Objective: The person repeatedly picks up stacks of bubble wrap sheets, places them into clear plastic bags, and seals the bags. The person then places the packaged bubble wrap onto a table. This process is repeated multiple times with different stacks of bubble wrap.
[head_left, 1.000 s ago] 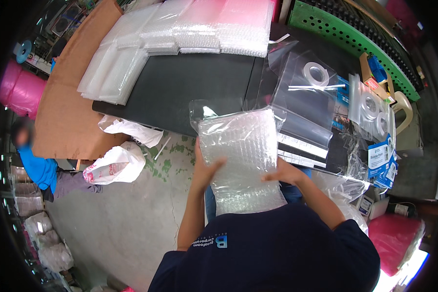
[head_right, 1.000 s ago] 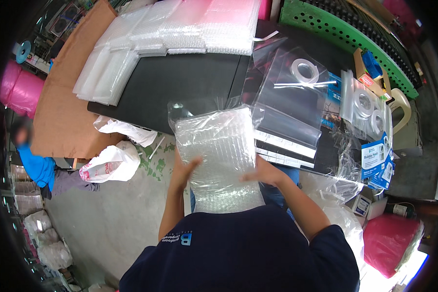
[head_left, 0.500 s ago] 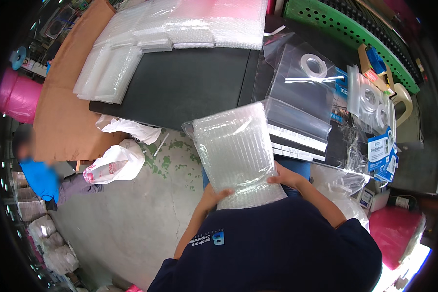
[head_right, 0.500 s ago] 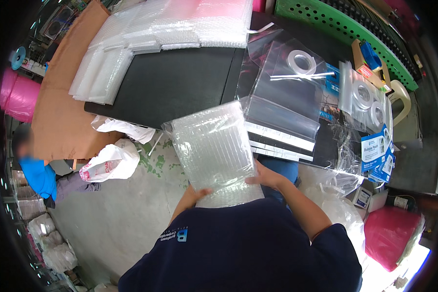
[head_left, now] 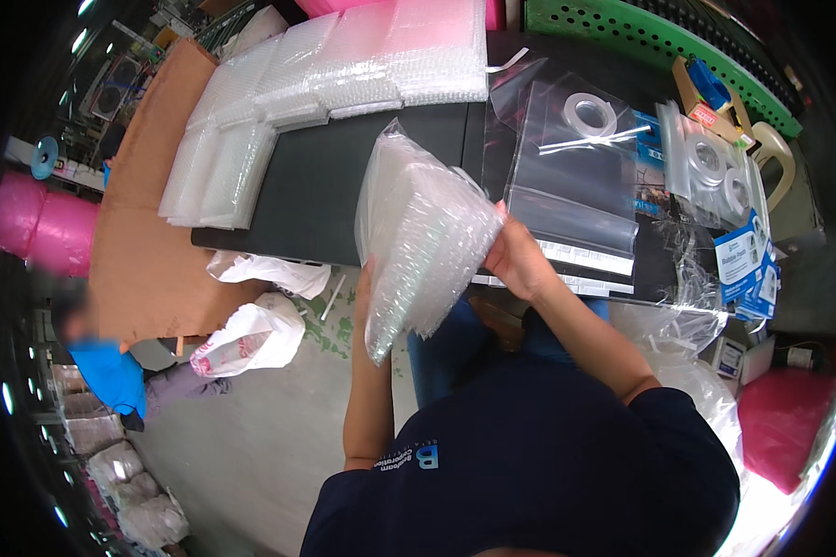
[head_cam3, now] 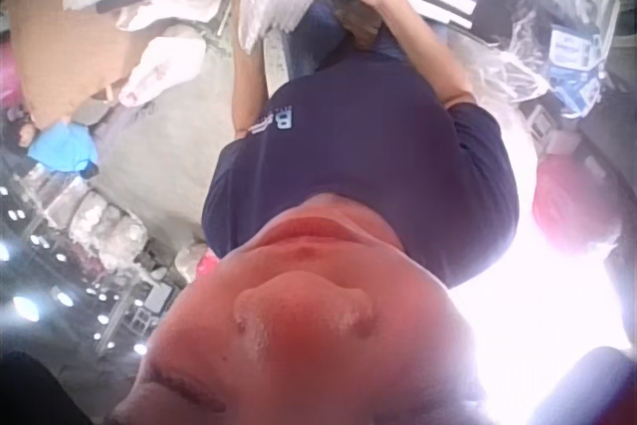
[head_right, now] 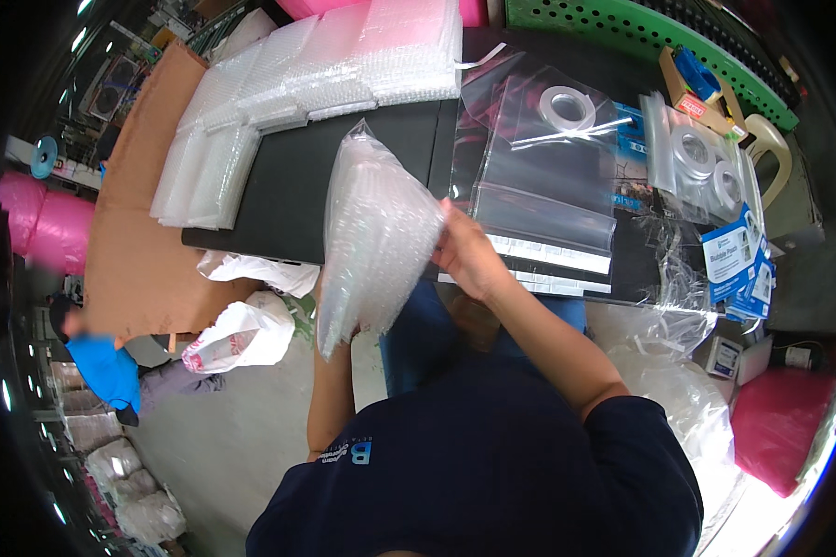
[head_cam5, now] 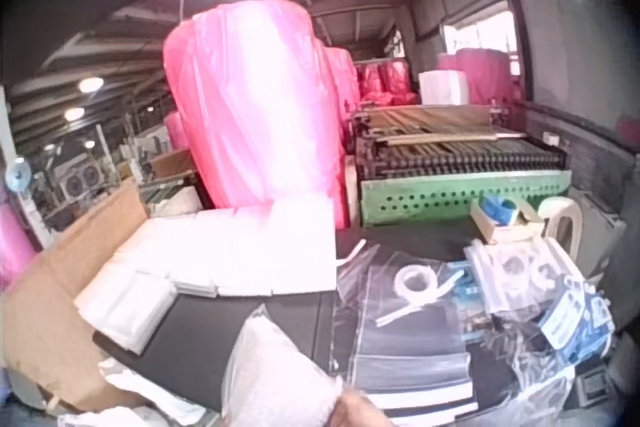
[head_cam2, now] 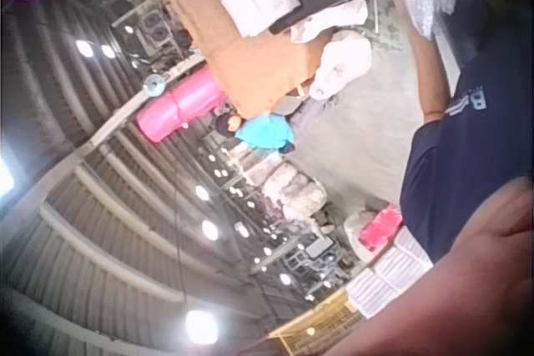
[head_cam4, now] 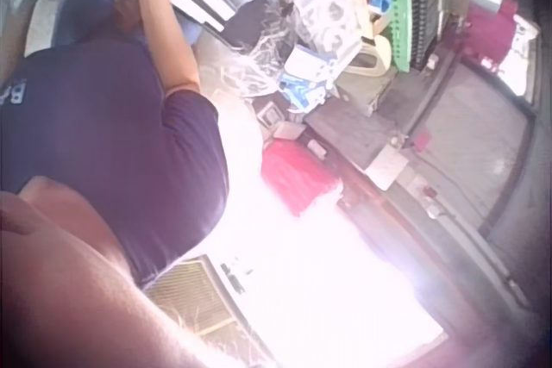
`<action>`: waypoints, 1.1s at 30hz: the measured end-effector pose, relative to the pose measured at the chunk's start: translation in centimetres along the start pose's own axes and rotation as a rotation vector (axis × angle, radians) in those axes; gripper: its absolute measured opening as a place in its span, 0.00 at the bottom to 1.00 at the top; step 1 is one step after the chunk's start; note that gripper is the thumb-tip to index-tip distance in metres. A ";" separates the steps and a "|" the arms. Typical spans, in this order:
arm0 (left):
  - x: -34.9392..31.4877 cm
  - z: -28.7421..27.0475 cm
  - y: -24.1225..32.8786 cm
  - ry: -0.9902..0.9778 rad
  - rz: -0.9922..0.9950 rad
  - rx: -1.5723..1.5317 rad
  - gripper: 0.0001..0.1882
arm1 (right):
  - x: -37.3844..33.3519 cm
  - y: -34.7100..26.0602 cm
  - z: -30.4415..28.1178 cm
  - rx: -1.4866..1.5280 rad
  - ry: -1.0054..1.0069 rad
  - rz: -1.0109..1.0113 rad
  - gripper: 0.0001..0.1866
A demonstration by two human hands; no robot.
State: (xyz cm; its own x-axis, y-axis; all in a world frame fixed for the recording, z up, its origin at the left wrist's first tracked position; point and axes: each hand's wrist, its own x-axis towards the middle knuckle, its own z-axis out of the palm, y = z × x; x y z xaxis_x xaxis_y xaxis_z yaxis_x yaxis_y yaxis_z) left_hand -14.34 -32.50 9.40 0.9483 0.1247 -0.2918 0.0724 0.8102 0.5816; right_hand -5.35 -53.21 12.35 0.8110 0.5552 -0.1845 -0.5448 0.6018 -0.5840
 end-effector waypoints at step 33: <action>-0.8 12.3 2.2 0.106 1.005 1.942 0.36 | 5.5 3.2 3.2 -0.137 0.224 -0.365 0.07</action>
State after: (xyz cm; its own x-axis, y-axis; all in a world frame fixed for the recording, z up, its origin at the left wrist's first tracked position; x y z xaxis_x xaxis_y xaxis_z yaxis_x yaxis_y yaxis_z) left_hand -11.17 -37.83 20.25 0.8477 0.0950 0.5219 -0.0981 -0.9388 0.3302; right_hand -3.32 -46.38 11.93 0.9792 0.1735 -0.1053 -0.1938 0.6448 -0.7394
